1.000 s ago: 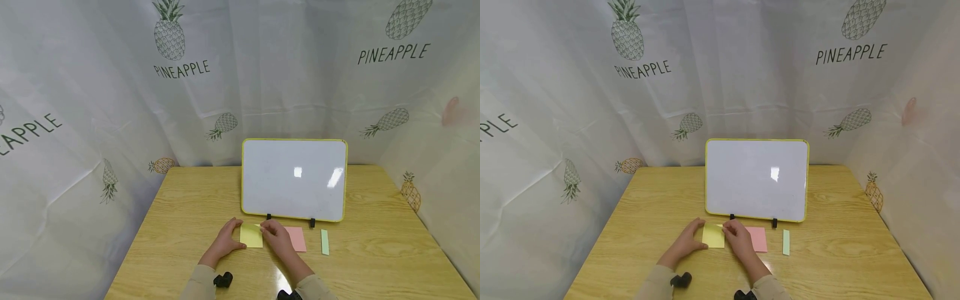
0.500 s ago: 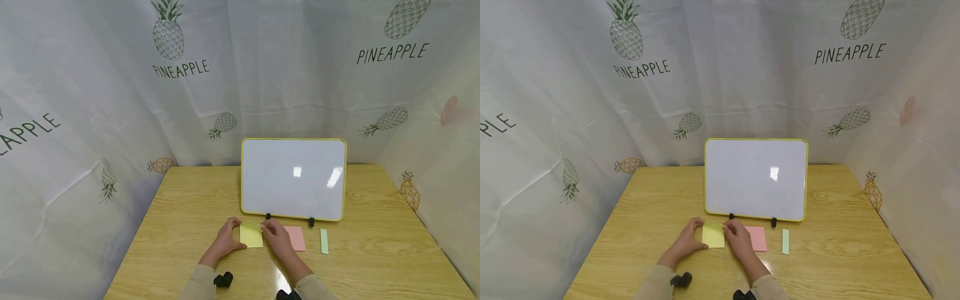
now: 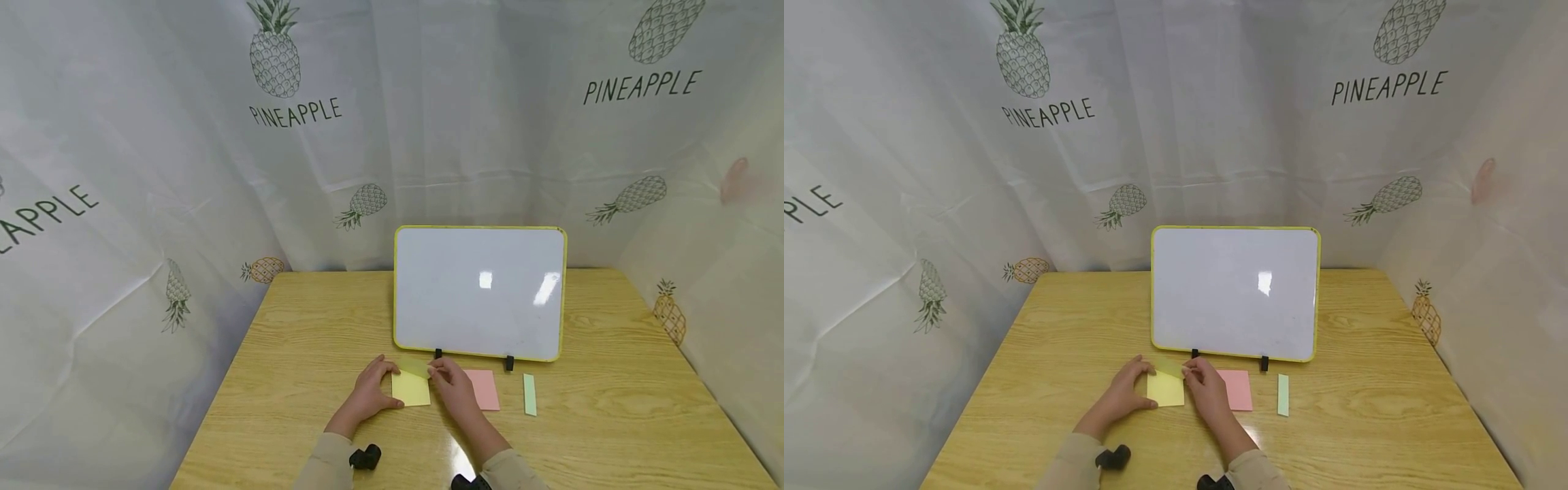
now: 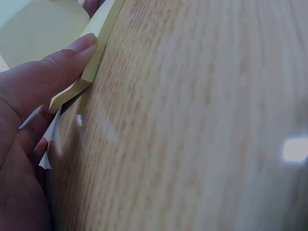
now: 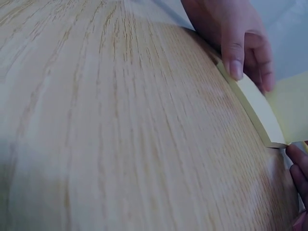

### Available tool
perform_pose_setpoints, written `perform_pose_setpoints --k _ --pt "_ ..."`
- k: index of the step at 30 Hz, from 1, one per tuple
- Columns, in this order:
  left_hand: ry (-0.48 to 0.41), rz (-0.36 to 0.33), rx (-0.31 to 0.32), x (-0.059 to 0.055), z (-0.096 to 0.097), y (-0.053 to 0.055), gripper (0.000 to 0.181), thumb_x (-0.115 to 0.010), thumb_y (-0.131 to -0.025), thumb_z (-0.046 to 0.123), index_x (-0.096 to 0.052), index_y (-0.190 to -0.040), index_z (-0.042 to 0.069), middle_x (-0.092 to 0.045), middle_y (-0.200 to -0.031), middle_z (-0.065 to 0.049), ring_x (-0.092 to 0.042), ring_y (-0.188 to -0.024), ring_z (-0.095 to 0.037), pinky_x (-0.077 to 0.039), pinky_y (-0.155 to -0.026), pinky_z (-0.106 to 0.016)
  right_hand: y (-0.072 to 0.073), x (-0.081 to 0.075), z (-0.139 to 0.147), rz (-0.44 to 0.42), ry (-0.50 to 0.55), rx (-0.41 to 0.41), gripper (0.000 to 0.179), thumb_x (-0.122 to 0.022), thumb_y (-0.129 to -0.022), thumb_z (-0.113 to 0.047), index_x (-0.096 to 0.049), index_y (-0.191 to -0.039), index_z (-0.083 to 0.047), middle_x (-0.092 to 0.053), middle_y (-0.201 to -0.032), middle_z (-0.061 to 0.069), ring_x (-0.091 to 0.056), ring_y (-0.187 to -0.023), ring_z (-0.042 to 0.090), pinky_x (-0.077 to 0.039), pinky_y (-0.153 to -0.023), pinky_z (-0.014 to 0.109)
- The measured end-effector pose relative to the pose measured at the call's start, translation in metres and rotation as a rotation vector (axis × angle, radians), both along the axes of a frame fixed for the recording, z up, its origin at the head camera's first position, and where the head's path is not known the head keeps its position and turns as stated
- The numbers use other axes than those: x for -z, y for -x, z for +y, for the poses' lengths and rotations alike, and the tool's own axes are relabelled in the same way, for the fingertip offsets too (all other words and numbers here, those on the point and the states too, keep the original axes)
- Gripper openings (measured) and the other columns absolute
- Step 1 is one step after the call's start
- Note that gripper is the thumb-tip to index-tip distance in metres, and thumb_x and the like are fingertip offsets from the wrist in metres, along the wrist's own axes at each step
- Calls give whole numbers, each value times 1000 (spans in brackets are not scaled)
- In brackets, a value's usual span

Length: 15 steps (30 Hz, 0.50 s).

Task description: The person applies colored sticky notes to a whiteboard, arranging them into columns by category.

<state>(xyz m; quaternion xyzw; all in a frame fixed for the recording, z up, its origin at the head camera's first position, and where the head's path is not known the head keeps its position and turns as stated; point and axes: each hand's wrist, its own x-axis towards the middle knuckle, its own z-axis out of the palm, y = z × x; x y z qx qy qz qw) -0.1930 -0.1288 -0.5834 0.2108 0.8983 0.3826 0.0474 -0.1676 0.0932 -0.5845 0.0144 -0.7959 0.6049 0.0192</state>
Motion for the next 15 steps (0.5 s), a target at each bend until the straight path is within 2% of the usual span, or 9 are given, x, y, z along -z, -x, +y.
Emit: perform_pose_setpoints --k 7,10,15 --pt "22 -2 2 -1 0 0 72 -90 -68 25 -55 -128 9 -53 -135 -12 -31 -138 -39 -26 -105 -63 1 1 -1 33 46 12 15 -61 -98 -28 -65 -104 -16 -66 -100 1 -63 -95 22 -49 -77 36" --pt "24 5 4 -1 0 0 74 -91 -68 25 -54 -130 10 -53 -135 -11 -31 -138 -39 -26 -105 -63 3 -2 -2 96 44 12 9 -61 -98 -20 -66 -99 -12 -62 -99 2 -59 -87 19 -48 -72 30" --pt "26 14 13 -1 0 -1 73 -90 -68 25 -55 -130 11 -53 -135 -9 -31 -139 -38 -25 -105 -63 6 -6 -1 172 58 13 5 -63 -95 -8 -67 -94 -4 -57 -96 5 -52 -80 17 -46 -67 27"
